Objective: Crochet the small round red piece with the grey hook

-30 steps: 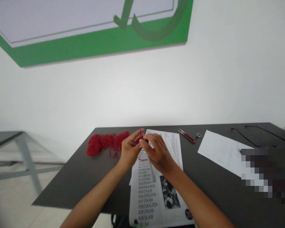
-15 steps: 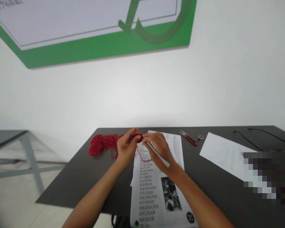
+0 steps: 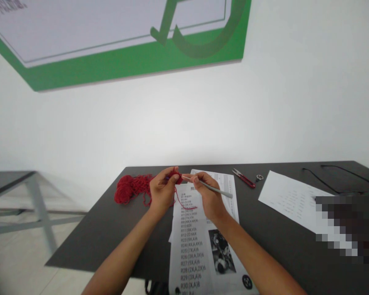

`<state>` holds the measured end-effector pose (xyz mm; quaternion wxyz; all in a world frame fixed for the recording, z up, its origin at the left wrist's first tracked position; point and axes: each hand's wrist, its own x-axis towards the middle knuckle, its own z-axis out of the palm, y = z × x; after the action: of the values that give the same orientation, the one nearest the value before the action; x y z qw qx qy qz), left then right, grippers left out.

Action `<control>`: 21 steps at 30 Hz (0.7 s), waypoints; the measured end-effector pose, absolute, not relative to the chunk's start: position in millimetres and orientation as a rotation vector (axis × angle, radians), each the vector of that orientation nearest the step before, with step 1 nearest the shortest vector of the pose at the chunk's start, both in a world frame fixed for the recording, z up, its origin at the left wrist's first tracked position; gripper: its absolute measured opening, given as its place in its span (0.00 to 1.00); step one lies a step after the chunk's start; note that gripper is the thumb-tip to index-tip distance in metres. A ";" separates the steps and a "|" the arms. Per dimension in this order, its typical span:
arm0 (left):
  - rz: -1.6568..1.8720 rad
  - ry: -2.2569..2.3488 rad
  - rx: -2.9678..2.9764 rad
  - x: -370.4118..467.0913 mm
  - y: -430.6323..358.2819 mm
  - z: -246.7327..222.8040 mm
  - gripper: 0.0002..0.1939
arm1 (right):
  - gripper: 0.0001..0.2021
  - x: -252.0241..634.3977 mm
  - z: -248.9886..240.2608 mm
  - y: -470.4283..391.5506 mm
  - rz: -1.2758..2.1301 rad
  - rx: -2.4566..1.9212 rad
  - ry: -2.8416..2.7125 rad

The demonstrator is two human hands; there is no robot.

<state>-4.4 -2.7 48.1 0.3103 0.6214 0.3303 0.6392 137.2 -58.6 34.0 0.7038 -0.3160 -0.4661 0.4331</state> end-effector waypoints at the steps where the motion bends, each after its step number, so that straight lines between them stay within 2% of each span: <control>1: 1.672 0.854 1.649 -3.8 -4.4 48.6 0.09 | 0.12 138.2 33.8 -55.4 1.026 -0.637 -0.984; 5: 1.636 0.798 1.749 -0.2 -12.9 46.2 0.10 | 0.12 140.7 29.7 -45.9 1.164 -0.474 -0.887; 11: 1.679 0.726 1.940 0.7 -18.9 40.2 0.13 | 0.08 137.2 20.7 -45.7 0.944 -0.542 -0.944; 17: 1.750 0.679 2.124 0.9 -17.5 35.5 0.16 | 0.07 139.6 28.8 -56.8 0.461 -0.793 -1.330; 21: 1.685 0.686 1.857 6.0 -19.3 32.4 0.17 | 0.15 144.6 23.3 -59.2 -0.062 -0.827 -1.602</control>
<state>6.0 -19.3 32.4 0.2674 0.6883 0.2541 0.6246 144.6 -59.2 23.3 0.6202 -0.3596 -0.6966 -0.0270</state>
